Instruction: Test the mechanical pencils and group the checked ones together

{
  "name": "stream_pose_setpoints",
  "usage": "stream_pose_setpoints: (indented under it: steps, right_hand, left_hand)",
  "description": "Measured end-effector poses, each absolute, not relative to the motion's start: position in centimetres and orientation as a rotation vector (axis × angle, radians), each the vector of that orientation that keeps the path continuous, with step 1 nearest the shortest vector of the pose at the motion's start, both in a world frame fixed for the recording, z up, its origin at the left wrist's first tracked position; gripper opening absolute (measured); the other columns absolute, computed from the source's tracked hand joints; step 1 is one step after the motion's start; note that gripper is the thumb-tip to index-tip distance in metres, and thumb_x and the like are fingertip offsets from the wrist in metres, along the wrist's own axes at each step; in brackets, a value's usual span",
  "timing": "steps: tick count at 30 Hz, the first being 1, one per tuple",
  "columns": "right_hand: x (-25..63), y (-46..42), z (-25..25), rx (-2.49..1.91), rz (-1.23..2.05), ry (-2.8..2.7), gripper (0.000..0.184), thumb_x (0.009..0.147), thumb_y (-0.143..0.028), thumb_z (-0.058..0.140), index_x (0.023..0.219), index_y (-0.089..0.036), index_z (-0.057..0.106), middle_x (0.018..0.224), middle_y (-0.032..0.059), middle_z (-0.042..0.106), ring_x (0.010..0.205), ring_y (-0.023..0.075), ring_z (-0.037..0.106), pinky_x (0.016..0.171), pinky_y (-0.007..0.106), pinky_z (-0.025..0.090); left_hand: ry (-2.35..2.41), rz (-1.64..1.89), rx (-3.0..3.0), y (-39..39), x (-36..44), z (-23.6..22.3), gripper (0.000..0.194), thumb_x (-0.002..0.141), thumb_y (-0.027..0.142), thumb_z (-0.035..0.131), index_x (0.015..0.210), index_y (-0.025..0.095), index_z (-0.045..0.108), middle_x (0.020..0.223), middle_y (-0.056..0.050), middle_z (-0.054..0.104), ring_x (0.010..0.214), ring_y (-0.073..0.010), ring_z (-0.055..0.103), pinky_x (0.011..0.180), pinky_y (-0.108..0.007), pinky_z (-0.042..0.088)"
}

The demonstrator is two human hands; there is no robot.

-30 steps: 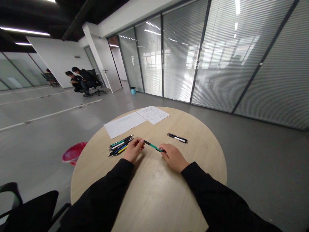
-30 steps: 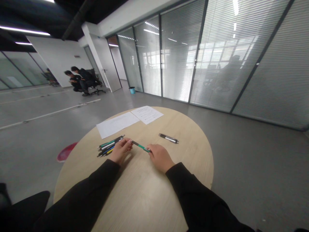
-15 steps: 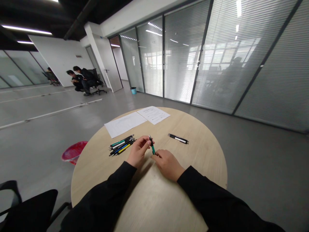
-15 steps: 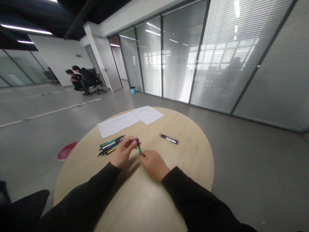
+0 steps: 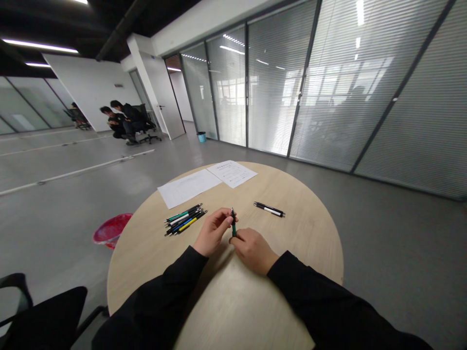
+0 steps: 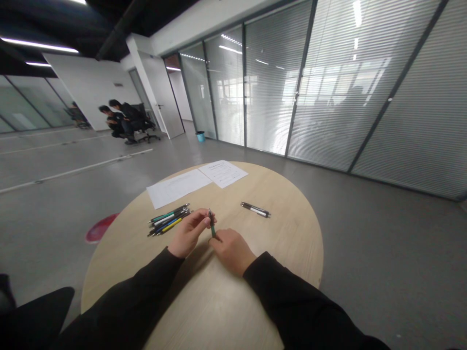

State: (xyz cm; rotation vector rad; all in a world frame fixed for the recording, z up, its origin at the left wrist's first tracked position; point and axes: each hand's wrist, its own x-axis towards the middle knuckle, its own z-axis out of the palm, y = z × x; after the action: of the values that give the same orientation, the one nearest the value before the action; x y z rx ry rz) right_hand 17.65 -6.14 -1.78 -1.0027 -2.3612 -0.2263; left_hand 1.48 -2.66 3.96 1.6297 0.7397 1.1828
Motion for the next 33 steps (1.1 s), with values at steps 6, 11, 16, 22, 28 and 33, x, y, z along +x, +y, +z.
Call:
stream_pose_setpoints:
  steps: [6, 11, 16, 22, 28, 33]
  right_hand:
    - [17.59, -6.23, -1.56, -0.98, -0.211, -2.356, 0.014, 0.086, -0.009, 0.05, 0.082, -0.017, 0.06, 0.08, 0.0053, 0.053, 0.077, 0.0188, 0.046, 0.07, 0.031, 0.034]
    - [17.53, -6.19, -1.59, -0.975, -0.203, -2.357, 0.014, 0.083, -0.007, 0.051, 0.081, -0.018, 0.059, 0.08, 0.0056, 0.053, 0.078, 0.0191, 0.047, 0.069, 0.03, 0.035]
    - [17.56, -6.22, -1.62, -0.973, -0.191, -2.347, 0.015, 0.084, -0.007, 0.049, 0.082, -0.017, 0.06, 0.08, 0.0052, 0.054, 0.077, 0.0184, 0.047, 0.068, 0.03, 0.034]
    - [17.59, -6.04, -2.22, -0.948, -0.155, -2.334, 0.013, 0.081, -0.007, 0.051, 0.08, -0.018, 0.058, 0.079, 0.0045, 0.051, 0.078, 0.0187, 0.045, 0.068, 0.03, 0.033]
    - [17.62, -6.09, -2.06, -0.95, -0.141, -2.349, 0.01, 0.081, -0.01, 0.052, 0.081, -0.018, 0.058, 0.082, 0.0051, 0.051, 0.079, 0.019, 0.044, 0.069, 0.03, 0.033]
    - [17.56, -6.12, -1.84, -0.952, -0.167, -2.357, 0.011, 0.081, -0.009, 0.051, 0.08, -0.018, 0.058, 0.08, 0.0048, 0.052, 0.077, 0.0186, 0.044, 0.067, 0.03, 0.032]
  left_hand:
    - [0.765, 1.188, 1.629, -2.63, 1.39, 3.83, 0.025, 0.087, 0.04, 0.065, 0.094, 0.016, 0.062, 0.083, -0.005, 0.065, 0.074, -0.0147, 0.056, 0.069, -0.027, 0.045]
    - [0.778, 1.177, 1.637, -2.64, 1.4, 3.59, 0.025, 0.089, 0.04, 0.062, 0.095, 0.016, 0.06, 0.084, -0.004, 0.064, 0.073, -0.0144, 0.055, 0.069, -0.027, 0.045]
    - [0.79, 1.207, 1.658, -2.35, 1.21, 3.4, 0.025, 0.09, 0.041, 0.06, 0.093, 0.016, 0.06, 0.084, -0.004, 0.063, 0.071, -0.0137, 0.053, 0.067, -0.027, 0.045]
    - [0.794, 1.212, 1.664, -2.34, 1.28, 3.41, 0.027, 0.089, 0.043, 0.061, 0.092, 0.016, 0.061, 0.083, -0.004, 0.063, 0.07, -0.0136, 0.053, 0.067, -0.027, 0.045]
    - [0.806, 1.204, 1.66, -2.43, 1.25, 3.53, 0.028, 0.088, 0.044, 0.062, 0.092, 0.016, 0.061, 0.082, -0.004, 0.063, 0.07, -0.0138, 0.053, 0.066, -0.027, 0.045]
    - [0.814, 1.196, 1.663, -2.34, 1.15, 3.32, 0.027, 0.089, 0.043, 0.061, 0.094, 0.016, 0.06, 0.083, -0.004, 0.063, 0.071, -0.0139, 0.053, 0.067, -0.027, 0.045]
